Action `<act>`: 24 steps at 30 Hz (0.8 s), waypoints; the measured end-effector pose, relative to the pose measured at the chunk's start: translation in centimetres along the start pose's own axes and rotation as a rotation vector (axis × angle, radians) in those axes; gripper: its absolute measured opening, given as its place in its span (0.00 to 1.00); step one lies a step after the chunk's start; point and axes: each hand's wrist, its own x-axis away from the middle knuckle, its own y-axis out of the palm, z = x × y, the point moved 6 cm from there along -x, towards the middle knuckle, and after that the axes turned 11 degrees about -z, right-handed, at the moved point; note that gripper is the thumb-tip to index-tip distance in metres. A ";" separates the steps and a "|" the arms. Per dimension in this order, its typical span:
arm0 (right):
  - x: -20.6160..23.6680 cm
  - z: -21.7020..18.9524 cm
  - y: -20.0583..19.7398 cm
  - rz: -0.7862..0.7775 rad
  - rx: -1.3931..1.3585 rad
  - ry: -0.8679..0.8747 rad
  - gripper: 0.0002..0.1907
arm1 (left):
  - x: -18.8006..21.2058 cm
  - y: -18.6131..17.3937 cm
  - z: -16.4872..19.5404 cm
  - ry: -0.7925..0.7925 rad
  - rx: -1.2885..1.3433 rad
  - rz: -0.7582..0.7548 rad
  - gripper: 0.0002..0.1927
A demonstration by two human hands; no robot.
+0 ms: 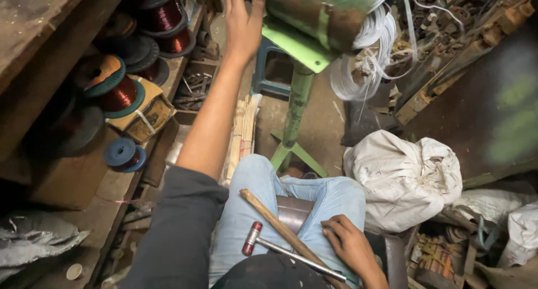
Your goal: The person winds white wire onto a spool mounted on a green stand. They use a red rubber mallet to tap the wire into place and a wooden stick to adjust the spool. The person continues winding and tapping the wire throughout the clip.
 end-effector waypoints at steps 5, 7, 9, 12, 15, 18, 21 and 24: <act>0.5 -0.2 0.5 -0.022 0.017 0.024 0.11 | 4.9 -0.5 0.9 0.015 -0.059 -0.008 0.40; 0.7 -0.3 0.6 -0.036 0.022 0.031 0.11 | 7.1 -0.1 2.5 0.052 -0.079 -0.029 0.41; 0.7 -0.4 0.7 -0.042 0.025 0.019 0.11 | 9.1 0.7 3.9 0.005 -0.099 -0.073 0.42; 0.8 -0.7 0.8 -0.049 0.019 -0.003 0.10 | 11.8 2.1 7.0 -0.002 -0.111 -0.090 0.43; 0.9 -0.9 0.8 -0.052 0.009 -0.021 0.10 | 13.1 4.2 10.6 0.002 -0.030 -0.075 0.46; 1.0 -1.0 0.6 -0.045 -0.041 -0.040 0.11 | 13.3 6.5 14.1 0.029 -0.044 -0.015 0.51; 1.0 -1.1 0.6 -0.055 -0.097 -0.068 0.10 | 13.7 8.2 16.5 0.065 -0.122 -0.044 0.53; 0.6 -1.4 0.8 -0.047 -0.095 -0.085 0.10 | 13.9 8.7 17.4 0.138 -0.172 -0.144 0.50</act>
